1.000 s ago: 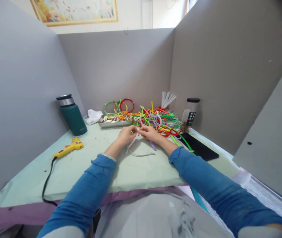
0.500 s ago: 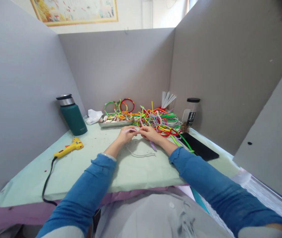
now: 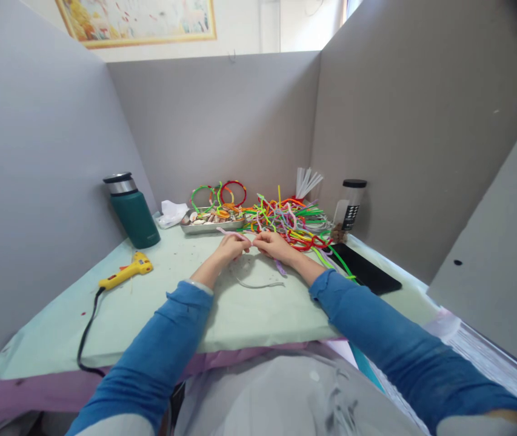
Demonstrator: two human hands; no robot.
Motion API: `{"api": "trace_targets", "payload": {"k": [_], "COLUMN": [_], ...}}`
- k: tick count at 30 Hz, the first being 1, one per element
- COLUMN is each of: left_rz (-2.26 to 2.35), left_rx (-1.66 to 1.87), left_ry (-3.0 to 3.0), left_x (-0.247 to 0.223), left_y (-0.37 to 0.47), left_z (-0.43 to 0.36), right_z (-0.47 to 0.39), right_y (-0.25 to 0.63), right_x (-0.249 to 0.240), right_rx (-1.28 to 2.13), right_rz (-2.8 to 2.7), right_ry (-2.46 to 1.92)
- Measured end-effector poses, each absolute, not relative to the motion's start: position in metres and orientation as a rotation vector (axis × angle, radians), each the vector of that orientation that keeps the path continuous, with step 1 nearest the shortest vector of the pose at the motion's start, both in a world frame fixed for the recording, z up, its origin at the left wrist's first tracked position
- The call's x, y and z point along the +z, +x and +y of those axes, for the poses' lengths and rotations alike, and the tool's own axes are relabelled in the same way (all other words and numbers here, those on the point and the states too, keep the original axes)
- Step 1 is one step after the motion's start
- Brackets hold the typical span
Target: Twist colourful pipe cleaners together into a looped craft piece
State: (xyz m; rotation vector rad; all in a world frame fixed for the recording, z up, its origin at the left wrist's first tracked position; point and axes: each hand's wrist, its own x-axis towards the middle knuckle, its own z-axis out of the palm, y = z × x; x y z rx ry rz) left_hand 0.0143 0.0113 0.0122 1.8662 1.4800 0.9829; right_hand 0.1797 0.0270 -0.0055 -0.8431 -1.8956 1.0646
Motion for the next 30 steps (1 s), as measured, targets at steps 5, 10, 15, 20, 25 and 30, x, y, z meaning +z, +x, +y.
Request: {"api": "trace_targets", "payload": {"k": [5,10,15,20,25,30], "left_rz": [1.383,1.369,1.437,1.416,1.357,1.347], "left_rx": [0.982,0.979,0.945,0.945,0.931,0.926], "left_ry": [1.738,1.691,1.692,1.684,1.628,1.632], "left_x": [0.0144,0.0168,0.0142,0.0136,0.018,0.0174], "left_y": [0.0162,0.0182,0.0158,0.0147,0.0175,0.0176], "left_z": [0.0088,0.0064,0.0104,0.0101,0.0045,0.0055], "right_z": [0.0297,0.0292,0.0265,0.0259,0.0276,0.028], "right_y": [0.1796,0.1792,0.1785,0.1788,0.1792,0.1793], "right_x": [-0.0081,-0.0079,-0.0058,-0.0054,-0.0071,-0.0076], "right_rx": [1.055,1.049,1.055,1.04,1.041,1.04], "right_rz": [-1.906,-1.91,-1.902,-1.9,-1.911,-1.91], "right_ry": [-0.844,-0.853,-0.848,-0.836,-0.811,-0.812]}}
